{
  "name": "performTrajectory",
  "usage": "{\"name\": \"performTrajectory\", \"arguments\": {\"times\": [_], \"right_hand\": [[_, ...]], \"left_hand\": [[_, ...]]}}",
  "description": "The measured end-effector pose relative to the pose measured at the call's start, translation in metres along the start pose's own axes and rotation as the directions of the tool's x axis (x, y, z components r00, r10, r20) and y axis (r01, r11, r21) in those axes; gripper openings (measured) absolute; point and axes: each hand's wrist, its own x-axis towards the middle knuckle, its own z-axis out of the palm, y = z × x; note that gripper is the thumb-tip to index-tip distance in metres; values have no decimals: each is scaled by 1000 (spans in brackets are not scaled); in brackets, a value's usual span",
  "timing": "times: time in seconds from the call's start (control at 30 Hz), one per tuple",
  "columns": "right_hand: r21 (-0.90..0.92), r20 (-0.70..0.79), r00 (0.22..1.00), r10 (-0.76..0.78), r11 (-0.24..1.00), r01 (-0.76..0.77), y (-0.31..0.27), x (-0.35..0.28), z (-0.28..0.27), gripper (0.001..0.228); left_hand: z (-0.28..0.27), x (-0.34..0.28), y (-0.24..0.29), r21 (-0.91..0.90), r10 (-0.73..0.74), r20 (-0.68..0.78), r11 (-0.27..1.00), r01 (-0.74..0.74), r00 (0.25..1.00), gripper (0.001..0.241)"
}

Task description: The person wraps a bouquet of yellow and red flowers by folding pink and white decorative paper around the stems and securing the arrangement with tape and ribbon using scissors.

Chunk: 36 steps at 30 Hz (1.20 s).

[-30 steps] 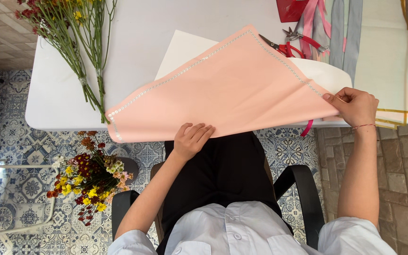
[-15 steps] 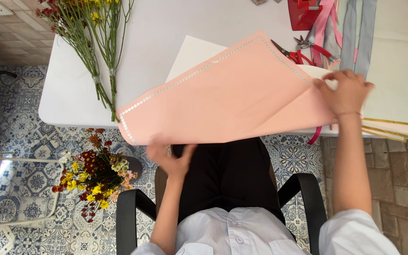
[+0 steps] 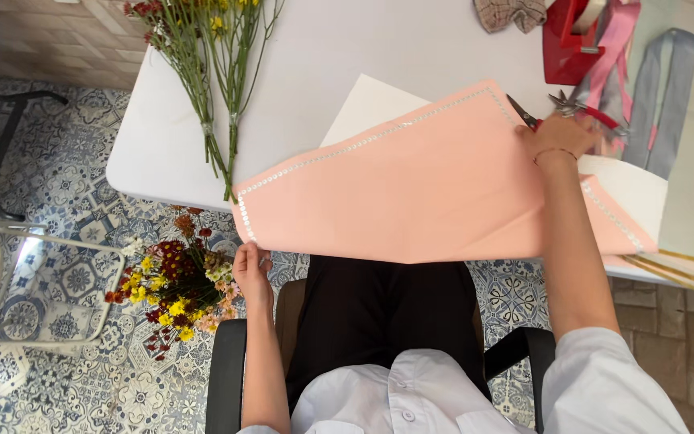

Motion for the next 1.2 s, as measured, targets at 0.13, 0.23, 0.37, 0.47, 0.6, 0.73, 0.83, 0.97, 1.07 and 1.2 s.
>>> {"name": "performTrajectory", "arguments": {"times": [0.13,0.23,0.37,0.47,0.6,0.73,0.83,0.97,1.07,1.2], "right_hand": [[-6,23,1000,-18,1000,19,17,15,22,78],[19,-26,998,-55,998,55,31,22,37,67],[147,-65,993,-97,984,105,37,7,34,60],[180,-99,986,-134,972,150,45,5,38,46],[435,-178,975,-134,878,200,53,3,35,23],[467,-320,931,-177,825,318,59,16,53,22],[362,-315,925,-212,874,324,55,26,75,20],[167,-372,898,-235,935,314,44,21,84,28],[128,-437,858,-271,925,357,44,17,93,31],[87,-532,802,-271,925,371,47,4,88,26]], "left_hand": [[3,-6,11,142,59,-21,988,-56,998,24],[10,-16,24,219,83,-35,973,-74,996,23],[29,-30,51,386,93,-77,921,-56,993,25],[34,-35,59,471,107,-120,882,-38,987,25],[34,-38,60,623,193,-127,779,-73,973,27],[30,-38,59,630,220,-118,770,-98,968,26],[21,-32,49,583,300,-131,794,-172,945,19],[24,-26,45,569,325,-176,804,-174,929,15],[37,-25,40,343,226,-300,932,-116,927,22],[89,-56,76,-99,-220,-229,974,203,948,42]]}}
